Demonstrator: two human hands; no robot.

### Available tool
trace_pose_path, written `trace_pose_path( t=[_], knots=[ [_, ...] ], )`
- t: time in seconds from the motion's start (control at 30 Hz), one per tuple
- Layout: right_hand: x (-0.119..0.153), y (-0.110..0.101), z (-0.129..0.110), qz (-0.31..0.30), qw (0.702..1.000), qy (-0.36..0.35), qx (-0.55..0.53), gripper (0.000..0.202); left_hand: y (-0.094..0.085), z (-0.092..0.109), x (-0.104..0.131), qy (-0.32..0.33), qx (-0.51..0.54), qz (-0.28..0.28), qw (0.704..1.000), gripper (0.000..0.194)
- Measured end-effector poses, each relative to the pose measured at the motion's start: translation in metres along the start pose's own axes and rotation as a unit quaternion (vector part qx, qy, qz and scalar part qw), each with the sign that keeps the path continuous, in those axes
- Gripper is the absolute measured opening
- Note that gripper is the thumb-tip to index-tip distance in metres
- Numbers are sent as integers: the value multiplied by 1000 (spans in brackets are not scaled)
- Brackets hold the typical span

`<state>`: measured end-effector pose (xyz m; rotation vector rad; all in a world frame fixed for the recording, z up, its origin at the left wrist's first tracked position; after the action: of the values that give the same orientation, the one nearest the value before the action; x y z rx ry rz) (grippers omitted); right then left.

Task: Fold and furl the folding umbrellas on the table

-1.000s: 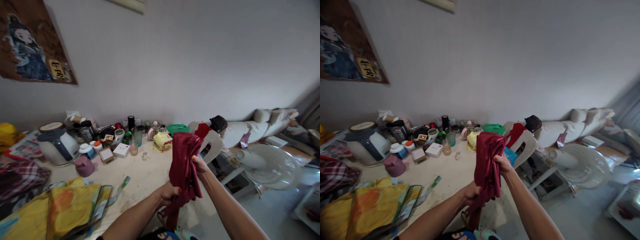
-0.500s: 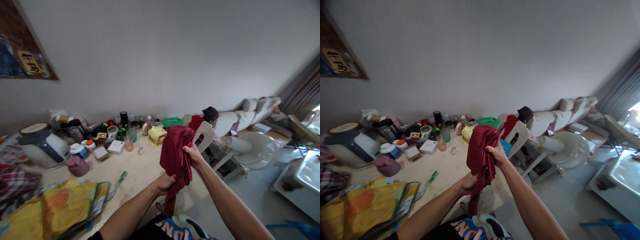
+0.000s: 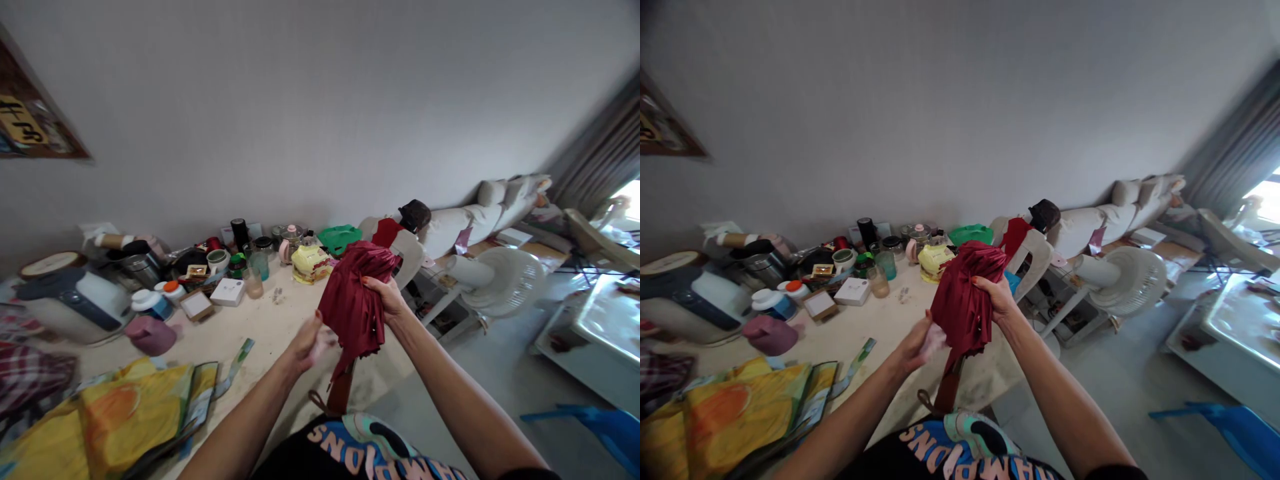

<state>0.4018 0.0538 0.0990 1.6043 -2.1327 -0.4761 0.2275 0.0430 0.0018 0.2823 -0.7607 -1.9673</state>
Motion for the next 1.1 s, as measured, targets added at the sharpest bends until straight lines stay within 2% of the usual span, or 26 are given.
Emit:
trace_pose_path(
  t=[0.03, 0.07, 0.1, 0.13, 0.2, 0.27, 0.33, 0.4, 0.5, 0.57, 0.63, 0.67, 0.73, 0.8, 0.83, 0.87, 0.9, 0.93, 1.0, 1.03, 1.07, 1.1],
  knots=[
    [-1, -2, -1, 3, 1000, -1, -4, 46, -5, 16, -1, 84, -37, 90, 992, 78],
    [-2, -3, -1, 6, 1000, -1, -5, 47, -5, 32, 0, 168, -81, 145, 972, 82],
    [-3, -3, -2, 6, 1000, 0, -5, 47, -1, 46, 1, 238, -122, 161, 950, 90],
    [-3, -1, -1, 2, 1000, 3, -4, 47, 8, 56, 0, 283, -152, 141, 937, 100],
    [-4, 7, 3, -18, 1000, 14, 0, 46, 27, 62, -7, 298, -168, 56, 938, 105],
    [-3, 17, 8, -49, 998, 25, 3, 45, 43, 53, -17, 233, -117, -48, 964, 95],
    [-3, 25, 12, -81, 996, 36, 6, 48, 50, 37, -29, 121, -23, -134, 983, 86],
    [-4, 27, 14, -111, 992, 50, 12, 49, 49, 25, -38, 26, 61, -192, 979, 78],
    [-9, 25, 13, -155, 984, 75, 51, 47, 42, 15, -43, -65, 124, -249, 958, 72],
    [-16, 21, 8, -164, 978, 81, 101, 48, 38, 11, -42, -120, 143, -275, 943, 76],
    [-20, 17, 0, -153, 972, 57, 166, 52, 30, 7, -40, -139, 156, -265, 941, 75],
    [-20, 15, -5, -132, 970, 32, 202, 55, 25, 6, -40, -135, 160, -250, 946, 71],
    [-12, 7, -15, -50, 957, -50, 283, 55, 12, 4, -38, -111, 162, -208, 958, 64],
    [12, 2, -25, 34, 913, -173, 368, 48, 0, 5, -36, -89, 162, -175, 967, 65],
    [28, 3, -27, 44, 876, -250, 410, 44, -5, 6, -35, -79, 163, -162, 970, 66],
    [45, 7, -27, 2, 833, -318, 453, 40, -10, 7, -34, -70, 165, -152, 972, 68],
    [62, 13, -22, -74, 777, -373, 502, 41, -13, 8, -33, -65, 164, -145, 974, 70],
    [76, 19, -16, -136, 720, -399, 551, 42, -16, 9, -32, -64, 160, -139, 975, 71],
    [97, 28, -4, -194, 621, -437, 621, 40, -18, 10, -30, -65, 146, -127, 979, 73],
    [102, 31, 1, -197, 594, -442, 642, 36, -19, 10, -29, -66, 140, -118, 981, 73],
    [104, 34, 4, -193, 587, -442, 650, 30, -19, 11, -28, -67, 136, -109, 982, 72],
    [105, 35, 5, -190, 598, -433, 647, 24, -19, 11, -26, -70, 134, -99, 983, 71]
  ],
)
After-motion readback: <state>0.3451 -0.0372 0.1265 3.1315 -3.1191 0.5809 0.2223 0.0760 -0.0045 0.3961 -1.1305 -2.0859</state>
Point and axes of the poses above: each hand's wrist, its own x-axis away from the middle knuckle, its own y-axis out of the palm, z = x × y, the point moved 3 cm from there along -x, towards the middle knuckle, and after that the axes turned 7 degrees about y, right-handed, at the moved point
